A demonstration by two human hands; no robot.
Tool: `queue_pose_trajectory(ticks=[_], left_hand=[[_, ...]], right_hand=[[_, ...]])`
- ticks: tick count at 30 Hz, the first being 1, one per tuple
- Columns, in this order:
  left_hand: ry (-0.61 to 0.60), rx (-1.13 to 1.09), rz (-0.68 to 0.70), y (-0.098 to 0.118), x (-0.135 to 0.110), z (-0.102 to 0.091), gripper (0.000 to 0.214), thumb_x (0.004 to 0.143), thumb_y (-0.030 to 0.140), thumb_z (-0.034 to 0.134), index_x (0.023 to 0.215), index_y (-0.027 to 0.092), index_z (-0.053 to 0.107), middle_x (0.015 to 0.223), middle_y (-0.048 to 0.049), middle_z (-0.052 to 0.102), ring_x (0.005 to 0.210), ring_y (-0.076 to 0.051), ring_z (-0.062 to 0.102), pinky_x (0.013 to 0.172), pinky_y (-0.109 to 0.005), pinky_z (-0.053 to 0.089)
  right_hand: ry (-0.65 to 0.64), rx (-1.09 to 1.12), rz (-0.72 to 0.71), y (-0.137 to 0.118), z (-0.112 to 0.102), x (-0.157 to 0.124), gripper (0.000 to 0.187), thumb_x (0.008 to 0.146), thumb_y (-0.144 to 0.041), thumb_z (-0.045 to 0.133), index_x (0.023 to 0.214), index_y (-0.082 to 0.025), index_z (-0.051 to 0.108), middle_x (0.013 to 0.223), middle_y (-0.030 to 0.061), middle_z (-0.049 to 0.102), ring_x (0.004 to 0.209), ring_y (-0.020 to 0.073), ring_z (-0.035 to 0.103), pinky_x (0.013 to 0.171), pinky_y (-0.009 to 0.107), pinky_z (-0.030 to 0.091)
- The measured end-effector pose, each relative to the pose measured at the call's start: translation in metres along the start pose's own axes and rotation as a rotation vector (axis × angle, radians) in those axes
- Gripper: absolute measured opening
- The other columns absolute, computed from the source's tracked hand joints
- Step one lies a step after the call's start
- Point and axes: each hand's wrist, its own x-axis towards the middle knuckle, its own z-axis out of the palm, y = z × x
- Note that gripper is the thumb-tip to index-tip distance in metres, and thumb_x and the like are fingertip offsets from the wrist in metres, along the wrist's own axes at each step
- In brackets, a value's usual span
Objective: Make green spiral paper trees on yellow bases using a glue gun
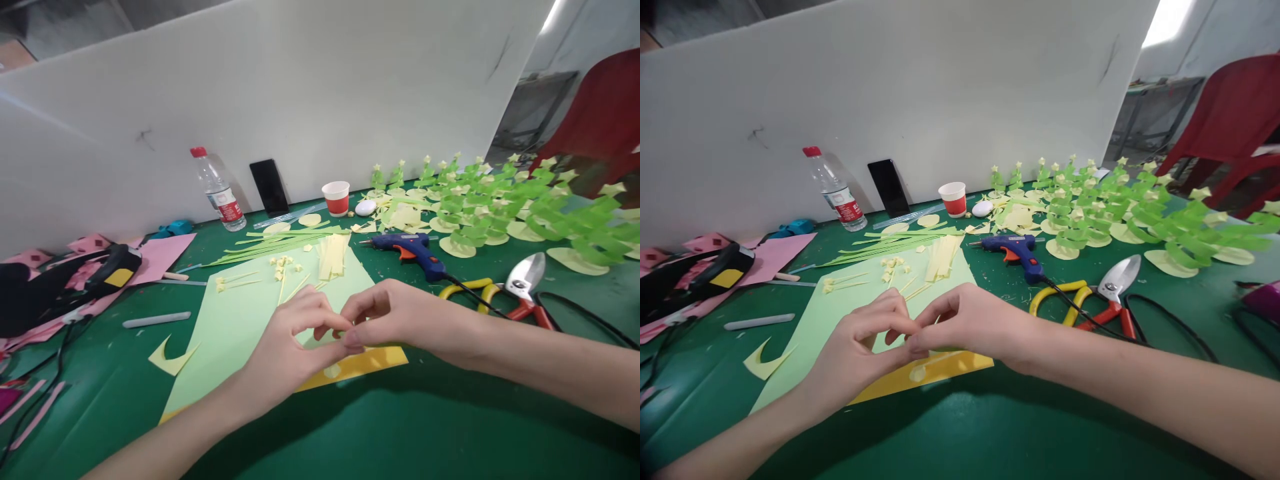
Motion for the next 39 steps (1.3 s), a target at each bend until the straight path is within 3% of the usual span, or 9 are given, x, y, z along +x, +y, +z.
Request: queue_pose_trajectory(ticks=[5,11,16,20,25,29,35,39], left_hand=[[-0.078,-0.006,0.058,-0.001,0.000,-0.002,0.016,0.077,0.023,0.055,0.070,0.023,0.069,0.052,0.0019,0.044,0.060,-0.014,0.040,0.056,-0.027,0.034],[0.011,-0.106,-0.200,0.003,0.002,0.001,0.020,0.064,0.028,0.067,0.050,0.018,0.056,0.054,0.0039,0.037,0.058,-0.013,0.038,0.055,-0.027,0.033],[0.019,-0.117,-0.263,0.006,0.002,0.002,0.030,0.061,0.031,0.069,0.047,0.017,0.047,0.057,0.0043,0.038,0.059,-0.013,0.038,0.054,-0.026,0.031],[0.029,-0.091,-0.251,0.006,0.001,0.003,0.027,0.062,0.028,0.068,0.049,0.017,0.048,0.058,0.0041,0.039,0.060,-0.012,0.039,0.054,-0.025,0.031],[-0.007,-0.082,-0.164,0.005,0.003,-0.001,0.004,0.066,0.024,0.066,0.064,0.021,0.064,0.056,0.0043,0.039,0.062,-0.013,0.040,0.059,-0.026,0.032],[-0.071,-0.085,-0.125,0.004,0.004,-0.003,0.013,0.073,0.024,0.057,0.065,0.022,0.068,0.053,0.0024,0.043,0.062,-0.014,0.039,0.058,-0.027,0.032],[0.027,-0.105,-0.231,0.002,0.004,0.000,0.020,0.062,0.028,0.068,0.050,0.018,0.056,0.054,0.0047,0.036,0.058,-0.012,0.037,0.058,-0.027,0.033],[0.034,-0.070,-0.188,0.002,0.002,0.002,0.030,0.060,0.029,0.070,0.047,0.017,0.046,0.055,0.0047,0.037,0.057,-0.012,0.037,0.052,-0.025,0.030]], right_hand=[[-0.064,-0.082,0.031,-0.005,-0.011,-0.002,0.020,0.065,-0.035,0.064,0.072,-0.017,0.066,0.075,0.0000,0.060,0.082,0.0132,0.051,0.078,0.025,0.036],[-0.106,-0.095,0.016,-0.004,-0.011,-0.001,0.019,0.067,-0.036,0.063,0.072,-0.018,0.065,0.071,-0.0023,0.058,0.074,0.0105,0.048,0.069,0.023,0.034],[-0.024,-0.077,0.010,0.002,-0.002,0.000,0.022,0.065,-0.037,0.063,0.070,-0.015,0.063,0.065,-0.0007,0.054,0.067,0.0114,0.046,0.063,0.024,0.034],[0.033,-0.062,-0.002,0.004,0.002,0.002,0.017,0.064,-0.032,0.063,0.067,-0.015,0.062,0.065,0.0001,0.055,0.066,0.0123,0.048,0.061,0.024,0.036],[0.074,-0.143,-0.060,0.001,-0.004,0.003,0.018,0.066,-0.033,0.060,0.065,-0.015,0.063,0.064,-0.0002,0.056,0.065,0.0117,0.046,0.060,0.025,0.033],[0.044,-0.170,-0.029,0.001,-0.007,0.003,0.023,0.068,-0.039,0.059,0.067,-0.016,0.064,0.068,0.0006,0.057,0.069,0.0129,0.046,0.063,0.026,0.032],[0.011,-0.130,-0.036,0.004,-0.002,0.004,0.025,0.066,-0.041,0.061,0.068,-0.016,0.063,0.065,-0.0007,0.052,0.064,0.0110,0.042,0.057,0.024,0.029],[-0.006,-0.093,-0.017,0.004,0.000,0.004,0.020,0.066,-0.034,0.060,0.064,-0.015,0.060,0.063,-0.0007,0.051,0.063,0.0104,0.041,0.056,0.024,0.029]])
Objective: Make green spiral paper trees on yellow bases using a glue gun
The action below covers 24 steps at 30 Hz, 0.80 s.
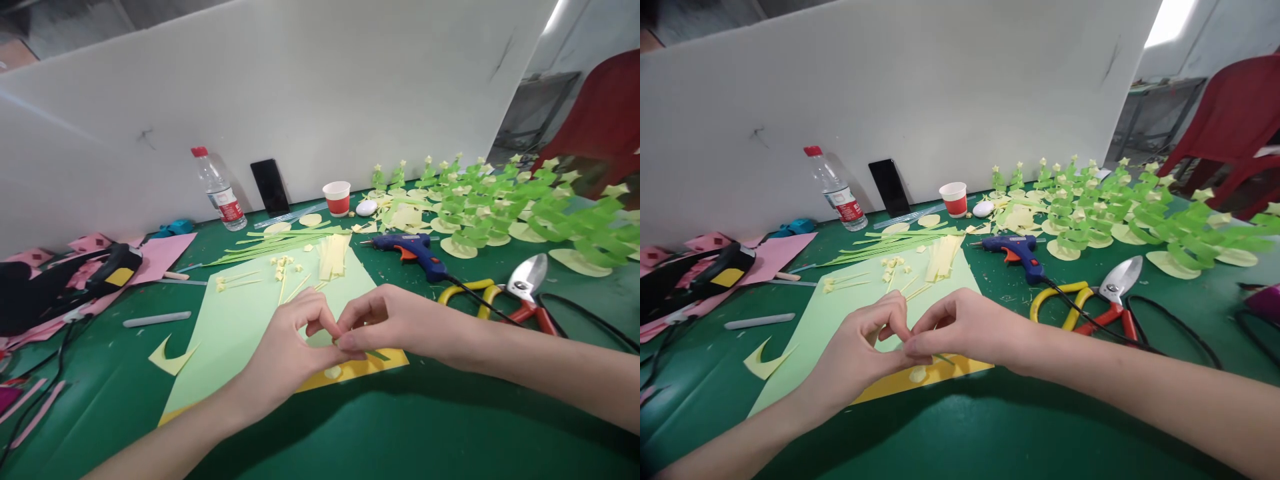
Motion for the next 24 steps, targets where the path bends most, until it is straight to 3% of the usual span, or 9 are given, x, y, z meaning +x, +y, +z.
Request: queue_pose_trajectory(ticks=[5,9,14,18,21,24], left_hand=[[-0.130,0.007,0.159,-0.001,0.001,-0.003,0.007,0.069,0.023,0.064,0.062,0.021,0.066,0.053,0.0033,0.043,0.060,-0.013,0.039,0.055,-0.025,0.033],[-0.171,-0.032,0.181,-0.001,0.002,-0.009,0.013,0.072,0.018,0.060,0.068,0.025,0.071,0.050,0.0024,0.044,0.059,-0.013,0.039,0.054,-0.026,0.034],[0.151,-0.187,0.121,-0.002,0.006,-0.025,0.009,0.063,0.017,0.068,0.062,0.026,0.069,0.053,0.0030,0.047,0.056,-0.011,0.041,0.049,-0.024,0.033],[0.400,-0.407,0.154,0.001,0.011,-0.043,0.017,0.054,0.013,0.073,0.051,0.023,0.060,0.056,0.0049,0.051,0.057,-0.010,0.046,0.052,-0.022,0.038],[0.495,-0.445,0.235,0.007,0.013,-0.055,0.020,0.052,0.012,0.075,0.052,0.023,0.058,0.055,0.0058,0.048,0.057,-0.009,0.044,0.055,-0.022,0.039],[0.531,-0.452,0.317,0.011,0.013,-0.065,0.022,0.053,0.013,0.076,0.054,0.022,0.056,0.056,0.0060,0.049,0.060,-0.009,0.043,0.059,-0.022,0.039]], right_hand=[[-0.044,-0.021,0.032,-0.003,-0.004,-0.001,0.019,0.066,-0.034,0.060,0.066,-0.014,0.061,0.068,-0.0003,0.054,0.069,0.0112,0.043,0.062,0.024,0.030],[-0.072,-0.065,0.038,-0.006,-0.011,-0.002,0.021,0.067,-0.036,0.059,0.071,-0.016,0.063,0.069,-0.0016,0.052,0.070,0.0107,0.042,0.062,0.024,0.029],[-0.031,-0.252,-0.055,-0.005,-0.016,-0.002,0.021,0.076,-0.035,0.049,0.081,-0.020,0.062,0.076,-0.0018,0.054,0.069,0.0101,0.044,0.060,0.022,0.033],[-0.020,-0.680,-0.110,0.006,-0.008,-0.003,0.013,0.073,-0.025,0.051,0.080,-0.018,0.059,0.089,0.0017,0.057,0.075,0.0131,0.050,0.061,0.023,0.035],[-0.051,-0.929,-0.106,0.011,0.000,-0.004,0.008,0.072,-0.016,0.048,0.072,-0.017,0.056,0.086,0.0020,0.057,0.071,0.0134,0.051,0.056,0.023,0.034],[0.049,-0.934,-0.111,0.011,0.004,-0.004,0.011,0.072,-0.012,0.046,0.068,-0.017,0.055,0.077,0.0016,0.059,0.066,0.0124,0.052,0.052,0.021,0.032]])
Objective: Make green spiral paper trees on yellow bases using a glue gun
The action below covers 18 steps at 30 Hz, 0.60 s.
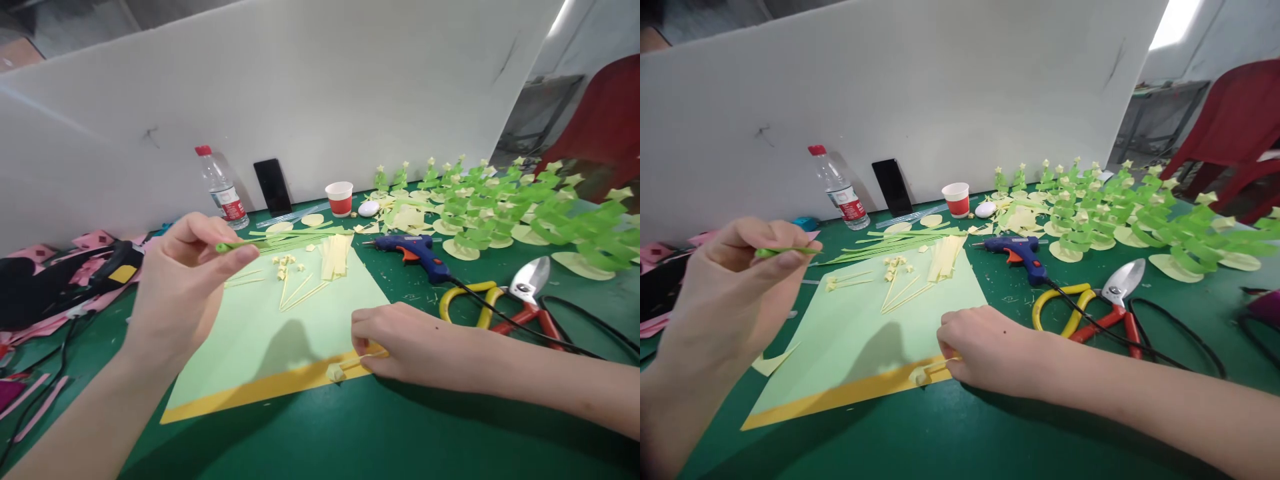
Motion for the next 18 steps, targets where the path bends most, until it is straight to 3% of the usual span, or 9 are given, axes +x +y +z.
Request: queue_pose_trajectory(ticks=[4,8,11,14,18], left_hand=[[-0.076,0.037,-0.014,-0.001,-0.002,0.001,0.024,0.057,0.010,0.072,0.055,0.020,0.050,0.057,0.0074,0.045,0.059,-0.007,0.040,0.058,-0.021,0.037],[-0.234,0.201,-0.177,-0.011,-0.015,0.012,0.032,0.056,0.014,0.072,0.052,0.018,0.040,0.056,0.0072,0.037,0.056,-0.008,0.036,0.052,-0.022,0.031],[-0.354,0.342,-0.223,-0.017,-0.026,0.022,0.037,0.056,0.022,0.073,0.051,0.018,0.037,0.054,0.0069,0.035,0.053,-0.009,0.034,0.049,-0.024,0.028],[-0.449,0.430,-0.223,-0.019,-0.035,0.029,0.035,0.058,0.025,0.072,0.051,0.018,0.038,0.056,0.0061,0.036,0.055,-0.010,0.036,0.051,-0.025,0.030],[-0.510,0.500,-0.201,-0.021,-0.044,0.035,0.033,0.062,0.016,0.067,0.049,0.018,0.037,0.057,0.0057,0.037,0.056,-0.010,0.037,0.052,-0.024,0.031]], right_hand=[[0.178,0.056,0.072,0.005,0.006,0.010,0.011,0.072,-0.015,0.045,0.070,-0.017,0.055,0.076,0.0036,0.061,0.062,0.0126,0.049,0.052,0.023,0.030],[0.229,0.107,0.079,0.014,0.011,0.019,0.009,0.071,-0.021,0.048,0.071,-0.016,0.056,0.077,0.0054,0.059,0.061,0.0133,0.045,0.053,0.026,0.029],[0.285,0.206,0.063,0.013,0.004,0.019,0.015,0.075,-0.028,0.048,0.079,-0.017,0.057,0.082,0.0042,0.059,0.064,0.0122,0.045,0.055,0.025,0.033],[0.249,0.531,0.012,0.005,-0.007,0.013,0.024,0.078,-0.036,0.046,0.081,-0.017,0.059,0.082,0.0020,0.059,0.066,0.0102,0.046,0.057,0.022,0.036],[0.100,0.899,0.049,-0.008,-0.008,0.006,0.023,0.065,-0.037,0.062,0.075,-0.016,0.060,0.069,-0.0016,0.053,0.058,0.0075,0.037,0.053,0.022,0.030]])
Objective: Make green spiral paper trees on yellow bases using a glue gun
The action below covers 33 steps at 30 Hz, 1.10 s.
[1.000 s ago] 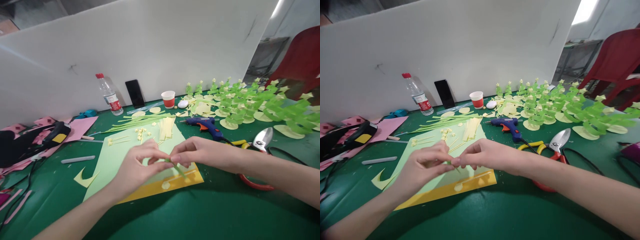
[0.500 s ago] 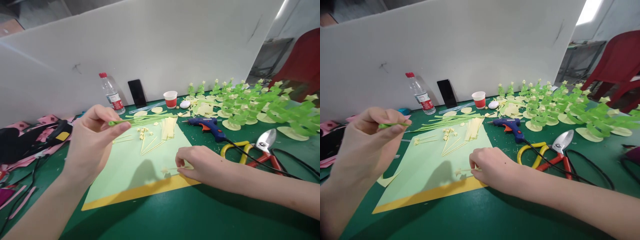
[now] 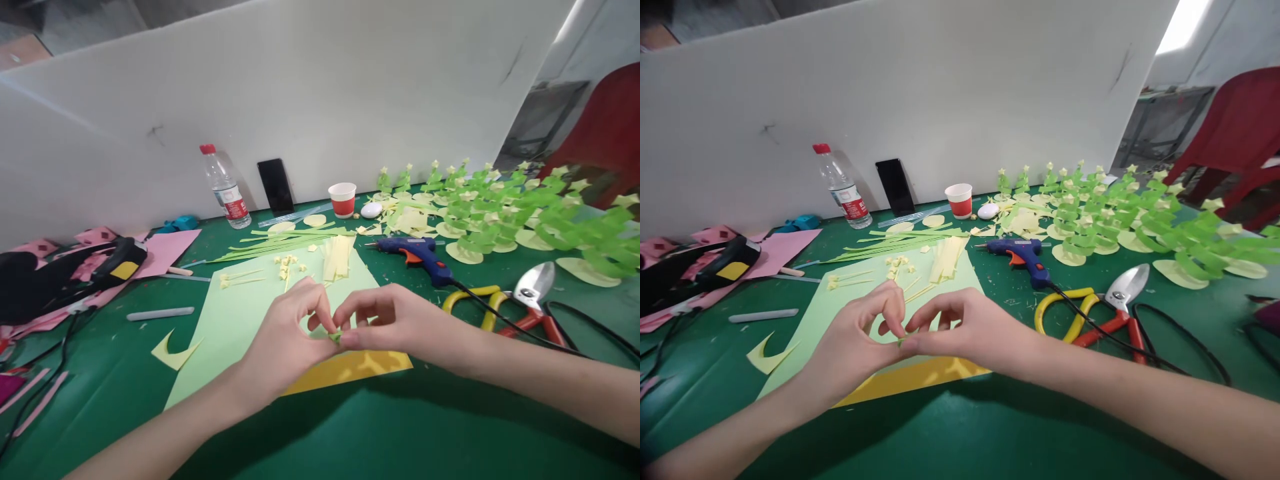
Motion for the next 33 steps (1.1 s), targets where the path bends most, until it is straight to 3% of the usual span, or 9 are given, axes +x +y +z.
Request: queue_pose_trajectory(ticks=[6,12,14,18,21,26,33], left_hand=[[0.004,0.048,0.061,-0.003,-0.001,0.003,0.030,0.065,0.013,0.063,0.051,0.018,0.037,0.057,0.0045,0.040,0.058,-0.012,0.040,0.051,-0.023,0.032],[0.049,0.099,0.247,-0.009,0.002,0.000,0.012,0.071,0.026,0.063,0.062,0.020,0.058,0.056,0.0028,0.047,0.061,-0.013,0.043,0.058,-0.027,0.037],[0.024,0.095,0.302,-0.011,0.002,0.000,0.005,0.072,0.024,0.062,0.069,0.021,0.065,0.057,0.0014,0.051,0.062,-0.014,0.044,0.059,-0.027,0.038],[-0.079,0.054,0.334,-0.009,0.000,-0.001,0.013,0.075,0.017,0.059,0.078,0.023,0.070,0.058,-0.0006,0.055,0.063,-0.015,0.045,0.058,-0.027,0.038],[-0.075,0.010,0.293,-0.004,-0.001,-0.004,0.014,0.073,0.014,0.059,0.074,0.022,0.070,0.055,0.0000,0.053,0.062,-0.014,0.044,0.058,-0.027,0.038],[0.039,-0.110,0.097,0.000,0.000,-0.004,0.008,0.064,0.020,0.067,0.058,0.021,0.063,0.052,0.0038,0.046,0.056,-0.012,0.042,0.064,-0.031,0.037],[0.004,-0.118,-0.062,0.002,-0.001,0.000,0.023,0.062,0.025,0.067,0.050,0.018,0.049,0.056,0.0042,0.038,0.057,-0.012,0.040,0.054,-0.026,0.035]], right_hand=[[0.011,0.067,0.077,0.004,0.008,-0.001,0.022,0.062,-0.035,0.065,0.070,-0.015,0.060,0.065,-0.0019,0.049,0.060,0.0089,0.038,0.053,0.023,0.028],[-0.020,0.035,0.103,-0.001,-0.005,-0.001,0.024,0.065,-0.039,0.062,0.071,-0.016,0.063,0.071,0.0009,0.056,0.069,0.0119,0.045,0.061,0.025,0.033],[-0.061,0.014,0.117,-0.003,-0.010,-0.001,0.022,0.065,-0.038,0.062,0.070,-0.016,0.063,0.070,0.0009,0.057,0.069,0.0120,0.046,0.064,0.025,0.034],[-0.117,-0.015,0.152,-0.007,-0.015,-0.002,0.017,0.063,-0.034,0.066,0.069,-0.018,0.064,0.068,-0.0002,0.057,0.070,0.0114,0.046,0.065,0.025,0.034],[-0.131,-0.010,0.157,-0.008,-0.016,-0.003,0.019,0.063,-0.035,0.066,0.071,-0.018,0.064,0.069,-0.0011,0.055,0.068,0.0102,0.044,0.061,0.023,0.032],[-0.229,-0.001,0.115,-0.010,-0.019,-0.006,0.023,0.062,-0.032,0.068,0.081,-0.020,0.063,0.068,-0.0045,0.050,0.057,0.0053,0.038,0.050,0.020,0.027],[-0.159,0.046,0.126,-0.008,-0.009,-0.006,0.023,0.064,-0.036,0.066,0.079,-0.019,0.062,0.067,-0.0029,0.048,0.062,0.0082,0.040,0.053,0.021,0.029]])
